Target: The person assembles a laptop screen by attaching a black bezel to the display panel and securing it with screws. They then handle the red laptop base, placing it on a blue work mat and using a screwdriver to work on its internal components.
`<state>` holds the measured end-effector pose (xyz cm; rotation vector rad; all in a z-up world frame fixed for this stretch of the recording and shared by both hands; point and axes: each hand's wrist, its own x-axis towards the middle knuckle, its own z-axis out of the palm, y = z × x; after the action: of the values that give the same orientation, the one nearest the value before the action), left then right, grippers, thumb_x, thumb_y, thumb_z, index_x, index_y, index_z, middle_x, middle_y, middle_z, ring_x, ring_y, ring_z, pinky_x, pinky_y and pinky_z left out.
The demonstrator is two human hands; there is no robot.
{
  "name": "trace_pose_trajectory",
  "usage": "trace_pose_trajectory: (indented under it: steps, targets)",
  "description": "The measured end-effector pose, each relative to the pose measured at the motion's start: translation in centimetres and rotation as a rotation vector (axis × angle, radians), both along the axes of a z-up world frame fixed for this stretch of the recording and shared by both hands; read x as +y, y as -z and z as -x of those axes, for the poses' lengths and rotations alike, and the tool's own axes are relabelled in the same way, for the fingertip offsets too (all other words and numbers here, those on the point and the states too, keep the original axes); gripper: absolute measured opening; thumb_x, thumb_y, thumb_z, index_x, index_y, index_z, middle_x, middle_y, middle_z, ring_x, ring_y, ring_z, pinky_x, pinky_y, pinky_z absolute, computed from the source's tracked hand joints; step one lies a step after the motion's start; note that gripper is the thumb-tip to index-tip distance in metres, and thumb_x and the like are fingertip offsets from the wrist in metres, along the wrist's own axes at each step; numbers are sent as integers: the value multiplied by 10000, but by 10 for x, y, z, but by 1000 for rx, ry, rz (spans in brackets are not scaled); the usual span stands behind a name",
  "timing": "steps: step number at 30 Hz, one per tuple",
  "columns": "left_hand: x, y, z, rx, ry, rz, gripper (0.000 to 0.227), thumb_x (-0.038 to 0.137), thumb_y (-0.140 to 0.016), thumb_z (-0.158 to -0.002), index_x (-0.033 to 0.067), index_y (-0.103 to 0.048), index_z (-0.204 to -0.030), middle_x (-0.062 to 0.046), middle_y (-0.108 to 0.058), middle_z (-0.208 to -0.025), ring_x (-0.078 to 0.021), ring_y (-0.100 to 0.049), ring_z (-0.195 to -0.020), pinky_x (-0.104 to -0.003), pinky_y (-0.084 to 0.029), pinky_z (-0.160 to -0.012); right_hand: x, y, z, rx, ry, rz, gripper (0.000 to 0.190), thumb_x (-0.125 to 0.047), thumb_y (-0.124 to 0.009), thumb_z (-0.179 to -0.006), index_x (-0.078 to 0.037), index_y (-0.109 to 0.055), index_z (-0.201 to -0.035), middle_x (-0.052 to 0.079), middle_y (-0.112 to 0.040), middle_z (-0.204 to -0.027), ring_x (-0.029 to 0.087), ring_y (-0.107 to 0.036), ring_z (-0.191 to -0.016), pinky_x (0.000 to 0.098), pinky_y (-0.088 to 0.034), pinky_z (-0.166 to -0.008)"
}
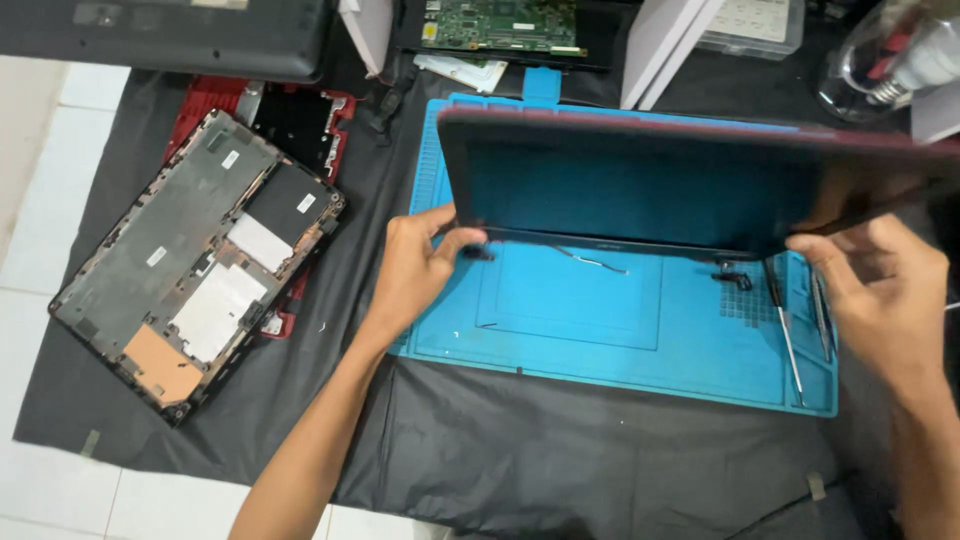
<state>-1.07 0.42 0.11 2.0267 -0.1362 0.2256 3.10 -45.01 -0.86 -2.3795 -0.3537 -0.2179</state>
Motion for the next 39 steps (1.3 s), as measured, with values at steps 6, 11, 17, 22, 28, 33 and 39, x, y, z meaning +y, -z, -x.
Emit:
trace_pose_trajectory:
  steps: [6,11,17,22,28,33,39]
  targets:
    - [-4,-41,29,201,186,385,242,15,-698,-948,-54,-670,-1178,-83,-773,-997,-70,-674,-914,-242,-543,-822,18,-49,-3,158,-6,-364,143,-68,-664,-1083,-7,-593,-1191,38,-687,-1018,31,-585,-785,169,-432,-673]
    - [2,-61,50,321,221,574,267,17,-685,-982,-62,-649,-1234,-66,-767,-1010,-59,-665,-904,-224,-518,-805,8,-33,-8,333,-89,-602,157,-61,-611,-1121,2,-598,-1264,37,-685,-1021,8,-520,-722,161,-376,-650]
    - [8,-54,61,372,221,588,295,42,-680,-1006,-49,-659,-1286,-55,-736,-1050,-41,-597,-922,-202,-455,-773,14,-18,-2,477,-115,-755,259,-98,-612,-1091,9,-616,-1327,21,-688,-1042,45,-628,-902,209,-500,-814]
    - [9,-42,58,470,216,691,309,91,-638,-1003,-59,-644,-1274,-67,-758,-1155,-55,-668,-1059,-203,-506,-952,27,-6,-2,556,-2,-421,449,-160,-651,-1033,32,-569,-1431,2,-652,-970,50,-611,-863,227,-509,-795]
    - [20,6,53,524,85,822,310,110,-681,-991,-12,-586,-1259,-77,-720,-1034,-70,-648,-919,-242,-510,-814,37,7,-10,562,-22,-86,564,-194,-690,-1002,19,-554,-1506,53,-655,-930,134,-584,-717,291,-490,-644]
    - [23,15,55,553,117,853,238,125,-675,-1000,39,-583,-1203,-76,-731,-995,-62,-615,-840,-228,-458,-735,86,-54,19,225,-2,201,372,-183,-715,-1043,-24,-659,-1374,94,-678,-1004,174,-641,-779,299,-497,-685]
    - [17,-5,57,484,242,804,176,133,-655,-1034,38,-605,-1174,-81,-744,-1096,-61,-638,-1009,-230,-467,-932,162,-93,68,-241,-252,362,241,-260,-788,-912,-93,-713,-1068,64,-667,-1007,249,-639,-921,383,-471,-816]
